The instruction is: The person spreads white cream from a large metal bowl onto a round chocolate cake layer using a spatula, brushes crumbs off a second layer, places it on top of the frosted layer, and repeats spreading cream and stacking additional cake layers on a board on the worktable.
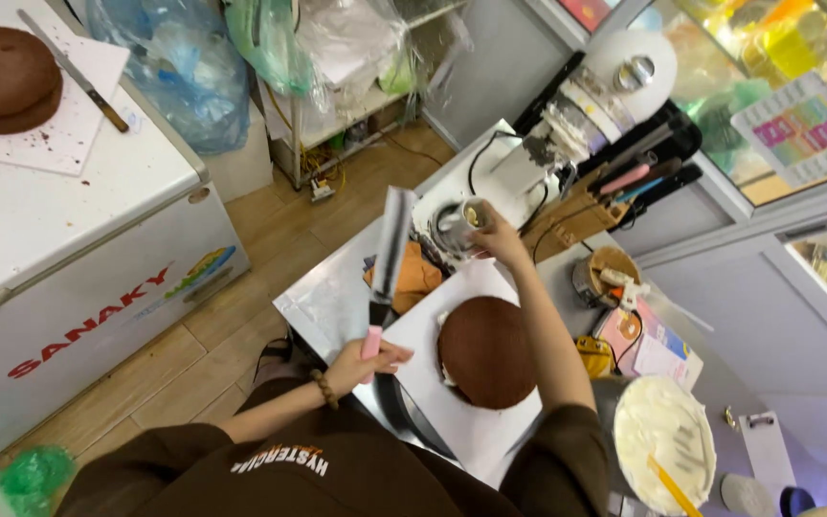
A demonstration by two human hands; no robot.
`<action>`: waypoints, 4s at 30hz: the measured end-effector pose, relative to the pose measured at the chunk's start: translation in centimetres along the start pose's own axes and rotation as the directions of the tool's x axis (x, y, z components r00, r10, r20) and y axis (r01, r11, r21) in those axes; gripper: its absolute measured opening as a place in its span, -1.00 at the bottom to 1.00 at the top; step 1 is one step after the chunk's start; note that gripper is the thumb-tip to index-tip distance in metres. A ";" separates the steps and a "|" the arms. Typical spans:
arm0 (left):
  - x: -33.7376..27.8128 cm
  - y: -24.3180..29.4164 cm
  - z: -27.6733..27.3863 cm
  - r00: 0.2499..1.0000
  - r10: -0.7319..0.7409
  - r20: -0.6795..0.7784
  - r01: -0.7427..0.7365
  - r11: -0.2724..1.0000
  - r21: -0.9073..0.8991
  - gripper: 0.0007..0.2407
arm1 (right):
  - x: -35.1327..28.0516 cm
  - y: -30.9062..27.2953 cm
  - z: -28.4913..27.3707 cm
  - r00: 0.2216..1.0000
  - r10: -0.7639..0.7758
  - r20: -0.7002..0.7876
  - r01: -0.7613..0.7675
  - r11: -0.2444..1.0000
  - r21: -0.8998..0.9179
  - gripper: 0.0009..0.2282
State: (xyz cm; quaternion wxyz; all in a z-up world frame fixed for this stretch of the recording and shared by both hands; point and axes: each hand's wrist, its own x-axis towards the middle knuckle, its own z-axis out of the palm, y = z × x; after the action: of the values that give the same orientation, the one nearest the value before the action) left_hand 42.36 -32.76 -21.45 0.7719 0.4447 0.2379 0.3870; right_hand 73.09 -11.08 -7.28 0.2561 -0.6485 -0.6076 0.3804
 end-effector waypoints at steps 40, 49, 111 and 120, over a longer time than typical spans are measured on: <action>-0.7 2.5 -1.5 0.954 -0.189 0.234 0.154 0.975 0.161 -0.83 | -30.4 2.6 4.2 0.728 -0.194 -0.658 -0.029 0.950 -0.311 -0.84; -1.0 3.6 -0.8 0.961 -0.163 0.223 0.093 0.951 0.294 -0.72 | -38.7 3.8 5.3 0.636 -0.244 -0.732 0.054 0.961 -0.273 -0.82; -2.3 5.8 -3.5 1.000 0.018 -0.004 -0.017 0.970 0.242 -0.76 | -14.7 -3.8 -3.5 0.677 -0.213 -0.705 0.156 0.977 -0.145 -0.75; -2.3 7.5 -3.1 1.000 0.026 -0.002 -0.025 0.967 0.253 -0.82 | -2.9 1.8 -1.1 0.838 -0.085 -0.539 0.173 0.978 0.115 -0.64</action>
State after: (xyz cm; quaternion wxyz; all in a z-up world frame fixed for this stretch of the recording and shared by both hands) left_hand 35.87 -30.78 -16.39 0.7032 0.5416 0.2815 0.3646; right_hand 75.10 -14.02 -7.55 0.4902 -0.6632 -0.5230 0.2153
